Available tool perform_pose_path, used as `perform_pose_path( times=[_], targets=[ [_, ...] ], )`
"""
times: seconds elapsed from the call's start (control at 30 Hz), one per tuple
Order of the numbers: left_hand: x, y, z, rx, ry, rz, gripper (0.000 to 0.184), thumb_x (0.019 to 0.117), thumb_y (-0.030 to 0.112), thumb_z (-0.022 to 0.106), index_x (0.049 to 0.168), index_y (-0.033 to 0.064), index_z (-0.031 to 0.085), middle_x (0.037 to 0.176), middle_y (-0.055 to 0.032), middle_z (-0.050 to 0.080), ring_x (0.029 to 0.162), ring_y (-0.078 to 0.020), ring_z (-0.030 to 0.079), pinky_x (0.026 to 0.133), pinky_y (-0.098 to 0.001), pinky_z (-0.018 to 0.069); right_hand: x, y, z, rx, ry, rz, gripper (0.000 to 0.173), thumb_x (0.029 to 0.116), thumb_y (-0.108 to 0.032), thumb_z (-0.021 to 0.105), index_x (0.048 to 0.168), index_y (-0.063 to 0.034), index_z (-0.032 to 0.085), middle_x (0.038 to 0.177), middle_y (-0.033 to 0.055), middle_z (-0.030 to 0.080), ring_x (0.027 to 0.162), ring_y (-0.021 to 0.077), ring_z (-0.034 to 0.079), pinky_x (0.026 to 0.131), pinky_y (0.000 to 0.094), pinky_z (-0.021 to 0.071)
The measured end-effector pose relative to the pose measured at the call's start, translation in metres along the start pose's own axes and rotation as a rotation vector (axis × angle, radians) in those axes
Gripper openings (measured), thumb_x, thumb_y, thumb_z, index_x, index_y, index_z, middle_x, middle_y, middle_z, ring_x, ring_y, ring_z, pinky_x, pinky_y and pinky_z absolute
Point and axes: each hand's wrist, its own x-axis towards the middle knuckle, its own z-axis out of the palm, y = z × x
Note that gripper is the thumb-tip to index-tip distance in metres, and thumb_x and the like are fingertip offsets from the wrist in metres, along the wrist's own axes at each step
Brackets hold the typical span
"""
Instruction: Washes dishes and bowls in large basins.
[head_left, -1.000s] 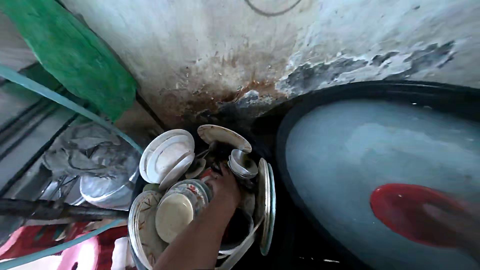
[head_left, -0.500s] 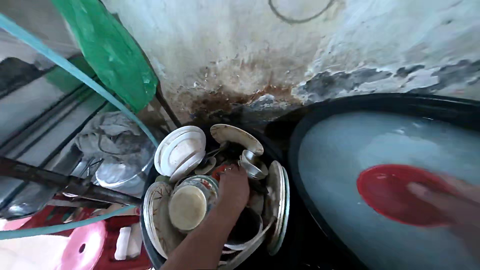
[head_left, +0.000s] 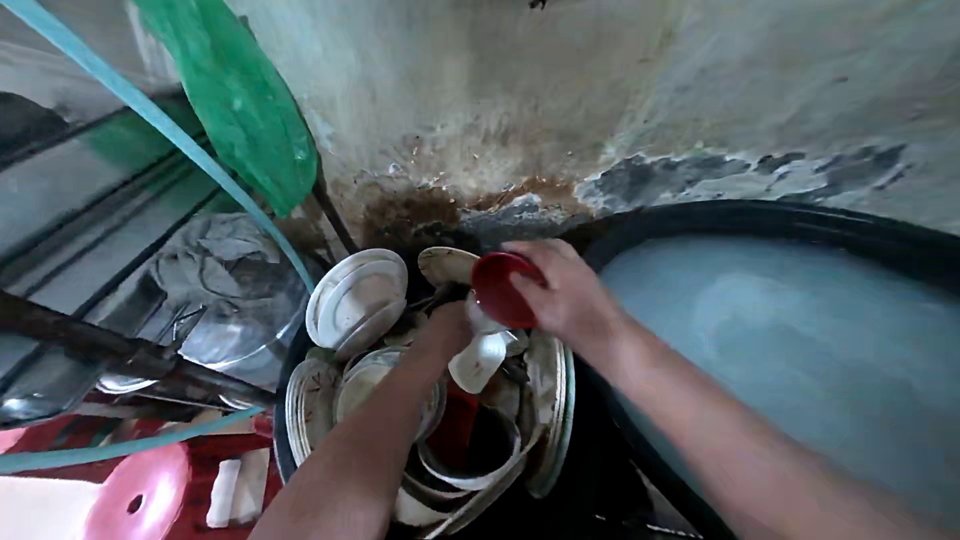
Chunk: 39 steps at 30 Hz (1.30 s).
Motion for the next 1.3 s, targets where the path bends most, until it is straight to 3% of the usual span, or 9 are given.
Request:
perform_pose_path(
  times=[0.1,0.23,0.37,0.5,0.67,0.83,0.93,1.07,1.3],
  targets=[
    [0.002,0.001,-0.003,0.164,0.044,0.114,0.028,0.1021,0.006,0.054,0.126,-0.0052,0.064,0.122,-0.0256,0.067,0.117,-0.0401,0.064,0.101,-0.0561,0.0496,0.005,-0.011,0.020,-0.263,0.060,-0.298,0.042,0.0965,-0.004,0.062,0.138,-0.0139,0.065,0.132,0.0190,0.061,0.122,0.0419,0.058,0.094,0.0540,0.0552],
    [-0.017,-0.019,-0.043,0.008,0.149,0.113,0.037,0.1001,-0.004,0.051,0.131,0.0076,0.067,0.134,-0.0160,0.065,0.124,-0.0317,0.062,0.107,-0.0530,0.0477,-0.001,0.006,0.008,-0.229,0.151,-0.370,0.043,0.0944,0.002,0.059,0.135,-0.0118,0.066,0.133,0.0204,0.061,0.123,0.0459,0.057,0.095,0.0605,0.0526],
    [-0.049,-0.054,-0.087,0.108,0.043,0.055,0.028,0.1002,-0.002,0.055,0.122,0.0042,0.072,0.130,-0.0195,0.064,0.126,-0.0331,0.058,0.109,-0.0514,0.0440,-0.017,0.024,-0.011,0.077,0.119,-0.013,0.037,0.1033,-0.005,0.050,0.138,-0.0103,0.063,0.141,0.0201,0.055,0.133,0.0366,0.052,0.105,0.0594,0.0446],
    [-0.071,-0.088,-0.079,0.150,-0.192,-0.071,0.027,0.0997,-0.001,0.057,0.122,0.0035,0.071,0.126,-0.0169,0.066,0.119,-0.0308,0.062,0.104,-0.0508,0.0473,-0.027,0.030,-0.013,0.370,0.093,0.277,0.037,0.1041,-0.013,0.051,0.139,-0.0185,0.062,0.144,0.0092,0.055,0.126,0.0241,0.058,0.100,0.0539,0.0507],
    [-0.067,-0.103,-0.059,0.146,-0.175,-0.210,0.050,0.1005,0.013,0.065,0.148,0.0075,0.051,0.153,-0.0187,0.046,0.140,-0.0352,0.047,0.114,-0.0540,0.0398,-0.028,0.020,-0.012,0.431,-0.005,0.353,0.036,0.1067,-0.016,0.049,0.140,-0.0194,0.060,0.138,0.0073,0.062,0.121,0.0223,0.063,0.099,0.0532,0.0520],
    [-0.052,-0.122,-0.046,-0.113,-0.163,-0.353,0.080,0.0957,0.031,0.074,0.161,0.0130,0.031,0.151,-0.0244,0.047,0.137,-0.0418,0.049,0.111,-0.0605,0.0409,-0.028,-0.005,-0.011,0.824,0.072,0.575,0.029,0.1075,-0.021,0.050,0.135,-0.0170,0.059,0.110,0.0042,0.070,0.095,0.0149,0.070,0.080,0.0353,0.0597],
    [-0.050,-0.119,-0.047,-0.213,-0.137,-0.401,0.069,0.1043,0.046,0.056,0.159,0.0084,0.035,0.155,-0.0221,0.045,0.144,-0.0383,0.042,0.117,-0.0584,0.0340,-0.028,-0.012,-0.001,1.121,0.064,0.705,0.034,0.1095,-0.026,0.044,0.137,-0.0118,0.057,0.107,0.0126,0.070,0.090,0.0267,0.072,0.071,0.0458,0.0621],
    [-0.051,-0.117,-0.043,-0.311,-0.071,-0.379,0.057,0.1118,0.044,0.034,0.150,0.0051,0.048,0.152,-0.0200,0.049,0.141,-0.0329,0.046,0.116,-0.0535,0.0356,-0.025,-0.022,0.036,1.268,-0.113,0.786,0.038,0.1105,-0.032,0.041,0.140,-0.0107,0.054,0.116,0.0143,0.068,0.101,0.0304,0.070,0.081,0.0516,0.0600],
    [-0.044,-0.126,-0.026,-0.313,-0.026,-0.397,0.050,0.1132,0.035,0.034,0.148,0.0014,0.048,0.148,-0.0221,0.051,0.139,-0.0321,0.048,0.115,-0.0501,0.0376,0.002,-0.029,0.110,0.922,-0.413,0.761,0.053,0.1099,-0.045,0.040,0.151,-0.0113,0.046,0.148,0.0181,0.051,0.135,0.0333,0.050,0.107,0.0553,0.0431]
  ],
)
